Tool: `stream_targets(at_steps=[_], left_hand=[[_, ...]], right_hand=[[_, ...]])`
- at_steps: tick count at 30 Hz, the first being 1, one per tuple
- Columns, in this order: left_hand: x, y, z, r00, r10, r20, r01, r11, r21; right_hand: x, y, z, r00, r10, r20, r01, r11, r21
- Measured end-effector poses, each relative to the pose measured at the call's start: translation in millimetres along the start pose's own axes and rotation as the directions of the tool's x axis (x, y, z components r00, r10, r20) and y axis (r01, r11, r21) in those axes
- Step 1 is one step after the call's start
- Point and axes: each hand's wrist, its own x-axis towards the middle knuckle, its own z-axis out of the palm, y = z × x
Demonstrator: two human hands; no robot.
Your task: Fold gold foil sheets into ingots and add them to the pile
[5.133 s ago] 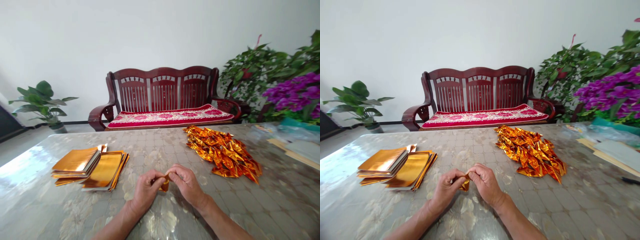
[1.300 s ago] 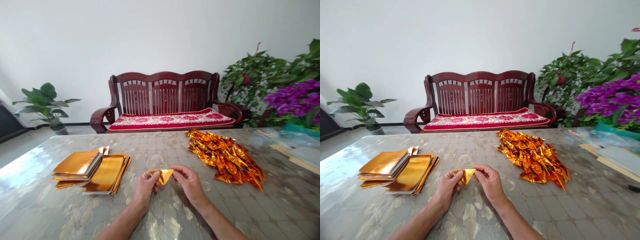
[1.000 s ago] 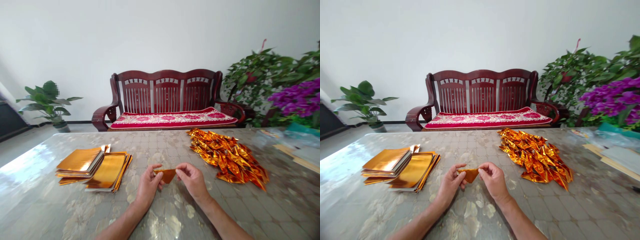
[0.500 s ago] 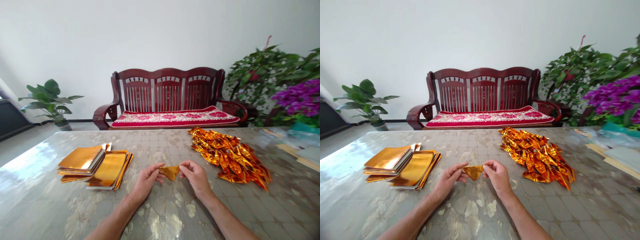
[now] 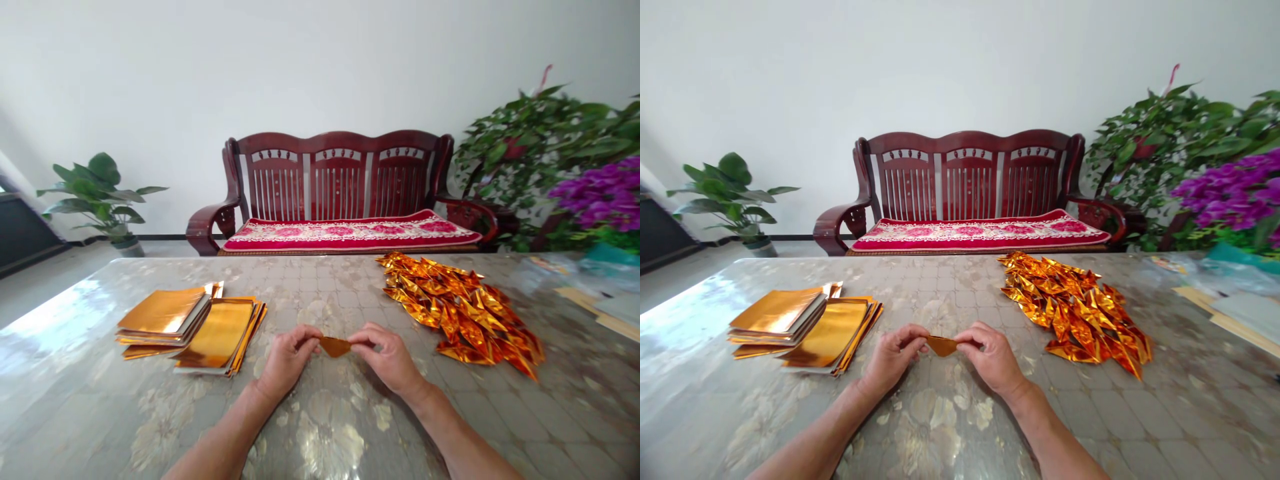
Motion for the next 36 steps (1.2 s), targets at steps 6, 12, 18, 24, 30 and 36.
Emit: stream_targets(at_steps=[6, 12, 18, 24, 30, 36], left_hand=[[-4, 13, -4, 0.986, 0.111, 0.124, -0.126, 0.985, 0.12], [-4, 12, -6, 0.978, 0.147, 0.15, -0.17, 0.974, 0.152], [-7, 17, -9, 0.952, 0.223, 0.21, -0.268, 0.939, 0.216], [-6, 19, -9, 0.95, 0.226, 0.215, -0.279, 0.924, 0.26], [-5, 17, -8, 0.879, 0.356, 0.317, -0.459, 0.813, 0.36], [-4, 19, -8, 0.869, 0.338, 0.362, -0.466, 0.806, 0.366]], right_hand=[[-1, 7, -7, 0.997, -0.072, 0.027, 0.075, 0.993, -0.096], [-2, 6, -7, 0.987, -0.119, 0.106, 0.132, 0.983, -0.125], [-3, 9, -8, 0.976, -0.134, 0.174, 0.168, 0.967, -0.194], [-4, 9, -8, 0.969, -0.164, 0.185, 0.203, 0.954, -0.219], [-3, 6, -10, 0.96, -0.162, 0.227, 0.223, 0.936, -0.274], [-3, -1, -13, 0.951, -0.135, 0.277, 0.219, 0.929, -0.3]])
